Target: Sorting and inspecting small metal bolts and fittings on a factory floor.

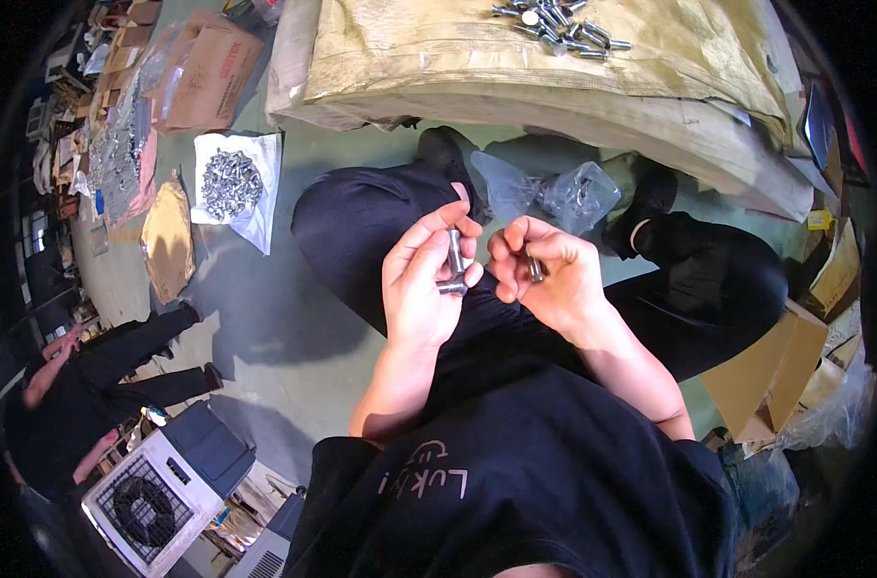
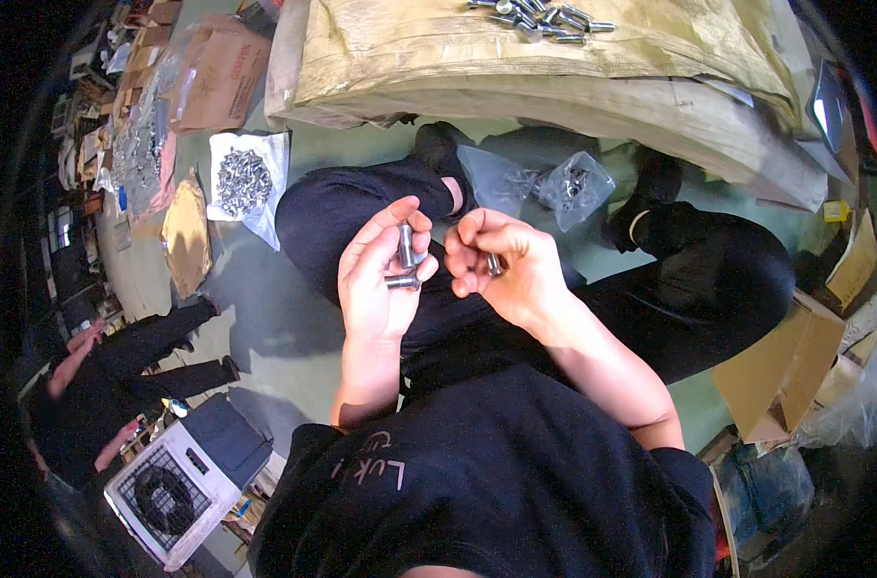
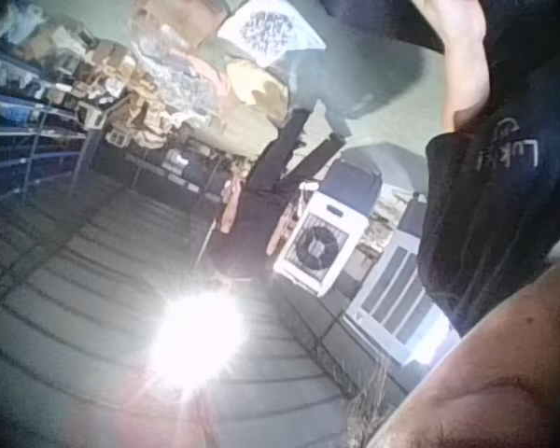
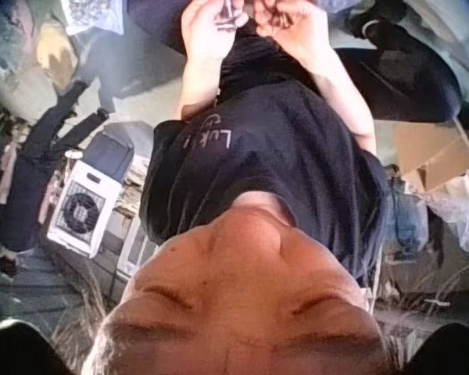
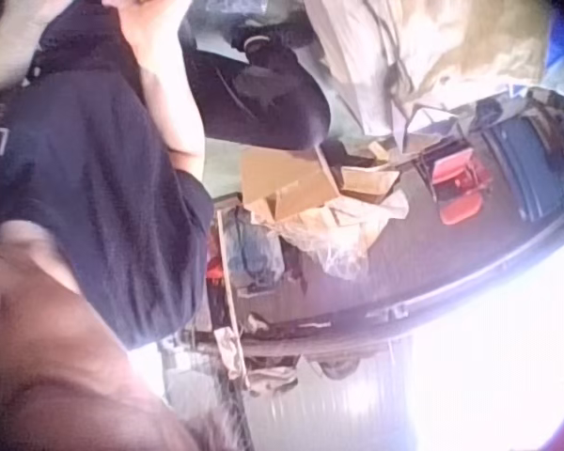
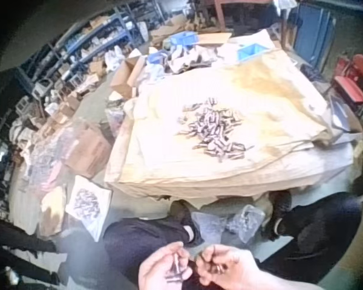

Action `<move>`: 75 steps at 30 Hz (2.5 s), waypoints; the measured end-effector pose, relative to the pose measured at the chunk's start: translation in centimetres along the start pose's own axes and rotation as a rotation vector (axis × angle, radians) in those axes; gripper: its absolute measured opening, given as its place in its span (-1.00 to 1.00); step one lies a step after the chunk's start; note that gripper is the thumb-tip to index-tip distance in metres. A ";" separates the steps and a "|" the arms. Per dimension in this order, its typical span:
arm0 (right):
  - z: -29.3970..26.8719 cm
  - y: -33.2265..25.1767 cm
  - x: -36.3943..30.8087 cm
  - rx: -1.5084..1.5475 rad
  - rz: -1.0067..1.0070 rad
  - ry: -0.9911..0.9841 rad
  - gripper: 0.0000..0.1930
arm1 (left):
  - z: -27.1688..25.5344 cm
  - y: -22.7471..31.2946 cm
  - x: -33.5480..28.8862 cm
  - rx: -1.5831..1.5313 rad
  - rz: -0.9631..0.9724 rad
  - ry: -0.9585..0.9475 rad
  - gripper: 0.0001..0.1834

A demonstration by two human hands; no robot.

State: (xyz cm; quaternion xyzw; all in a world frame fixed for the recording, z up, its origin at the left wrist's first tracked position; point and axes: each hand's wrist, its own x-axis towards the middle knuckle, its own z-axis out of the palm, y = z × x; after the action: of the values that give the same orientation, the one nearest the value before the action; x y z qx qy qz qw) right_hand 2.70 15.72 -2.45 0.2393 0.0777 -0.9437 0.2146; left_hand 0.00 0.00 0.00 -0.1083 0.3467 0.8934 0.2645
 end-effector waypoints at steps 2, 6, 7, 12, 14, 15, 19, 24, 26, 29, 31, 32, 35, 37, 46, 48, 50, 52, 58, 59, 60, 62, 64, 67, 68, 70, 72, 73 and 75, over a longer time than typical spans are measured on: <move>-0.5 0.0 0.0 -0.199 0.049 -0.137 -0.90 | 0.5 -0.4 0.0 0.081 0.138 0.069 -0.70; 0.8 3.1 0.0 -0.894 -0.439 0.023 -0.79 | 1.1 -0.7 0.0 0.209 0.217 0.188 -0.72; 1.1 3.0 0.1 -0.894 -0.440 0.022 -0.79 | 1.1 -0.9 0.0 0.216 0.216 0.202 -0.73; 1.8 2.5 -0.2 -1.359 -0.643 0.103 -0.79 | 1.0 -1.3 0.1 0.257 0.240 0.213 -0.74; 1.6 2.3 -0.2 -1.389 -0.658 0.097 -0.82 | 1.4 -1.1 0.0 0.297 0.249 0.200 -0.73; 1.4 2.3 -0.2 -1.323 -0.668 0.064 -0.84 | 1.5 -1.0 0.0 0.296 0.249 0.200 -0.73; 1.3 2.1 -0.4 -1.170 -0.637 0.001 -0.88 | 1.4 -0.6 0.2 0.294 0.246 0.182 -0.71; 1.3 1.9 -0.8 -0.837 -0.531 0.046 -0.87 | 0.7 -0.2 0.2 0.297 0.214 0.221 -0.70; 1.4 1.4 -0.7 -0.844 -0.541 0.052 -0.85 | -0.1 -0.1 0.2 0.323 0.179 0.172 -0.75; 1.1 1.3 -0.5 -0.928 -0.624 0.030 -0.85 | 0.3 0.2 -0.1 0.395 0.216 0.110 -0.77; 1.3 1.2 -0.5 -0.976 -0.655 0.031 -0.84 | 0.7 0.3 -0.2 0.393 0.208 0.128 -0.76; 1.3 1.2 -0.5 -1.024 -0.686 0.031 -0.84 | 0.7 0.3 -0.2 0.445 0.227 0.123 -0.75; 1.4 1.2 -0.5 -1.028 -0.705 0.041 -0.84 | 0.8 0.3 -0.2 0.504 0.239 0.118 -0.74; 1.5 1.2 -0.8 -0.949 -0.649 0.057 -0.83 | 0.8 0.4 -0.2 0.511 0.235 0.122 -0.73; 1.8 1.0 -1.0 -0.815 -0.586 0.074 -0.81 | 0.6 0.1 -0.2 0.440 0.225 0.072 -0.70; 1.8 1.0 -1.1 -0.785 -0.586 0.074 -0.80 | 0.7 0.1 -0.2 0.451 0.229 0.070 -0.69; 1.8 1.0 -1.1 -0.703 -0.539 0.068 -0.79 | 0.8 0.1 -0.2 0.454 0.232 0.067 -0.69; 1.8 1.1 -1.0 -0.721 -0.576 0.063 -0.79 | 0.9 0.1 -0.2 0.457 0.234 0.064 -0.69; 1.6 1.2 -1.0 -0.831 -0.663 0.052 -0.80 | 0.7 0.2 -0.1 0.477 0.188 0.102 -0.73; 1.7 1.2 -1.0 -0.849 -0.659 0.053 -0.80 | 0.8 0.2 -0.2 0.474 0.198 0.105 -0.73; 1.6 1.3 -1.0 -0.849 -0.659 0.053 -0.80 | 0.8 0.2 -0.2 0.472 0.207 0.107 -0.74; 1.7 1.4 -1.0 -0.771 -0.631 0.054 -0.81 | 0.9 0.2 -0.2 0.477 0.221 0.102 -0.74; 1.8 1.4 -1.0 -0.759 -0.617 0.056 -0.81 | 1.1 0.2 -0.3 0.482 0.237 0.099 -0.74; 1.7 1.4 -1.0 -0.737 -0.601 0.055 -0.80 | 1.2 0.2 -0.4 0.480 0.262 0.074 -0.73; 1.6 1.3 -0.9 -0.725 -0.599 0.049 -0.80 | 1.3 0.3 -0.5 0.508 0.262 0.081 -0.73; 1.6 1.4 -0.9 -0.718 -0.599 0.045 -0.80 | 1.1 0.3 -0.5 0.537 0.262 0.090 -0.73; 1.6 1.4 -0.9 -0.711 -0.600 0.042 -0.80 | 0.8 0.2 -0.2 0.794 0.450 0.002 -0.71; 1.6 1.4 -0.9 -0.700 -0.595 0.042 -0.80 | 0.8 0.2 -0.2 0.794 0.449 0.001 -0.71; 1.5 1.4 -0.9 -0.688 -0.590 0.041 -0.80 | 0.8 0.2 -0.1 0.849 0.492 -0.035 -0.70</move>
State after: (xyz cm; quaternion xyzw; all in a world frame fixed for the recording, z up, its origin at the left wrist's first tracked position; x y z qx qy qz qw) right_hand 3.41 14.46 -0.76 0.1403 0.4558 -0.8790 0.0020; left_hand -0.05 0.38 0.77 0.1090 0.6910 0.7110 0.0722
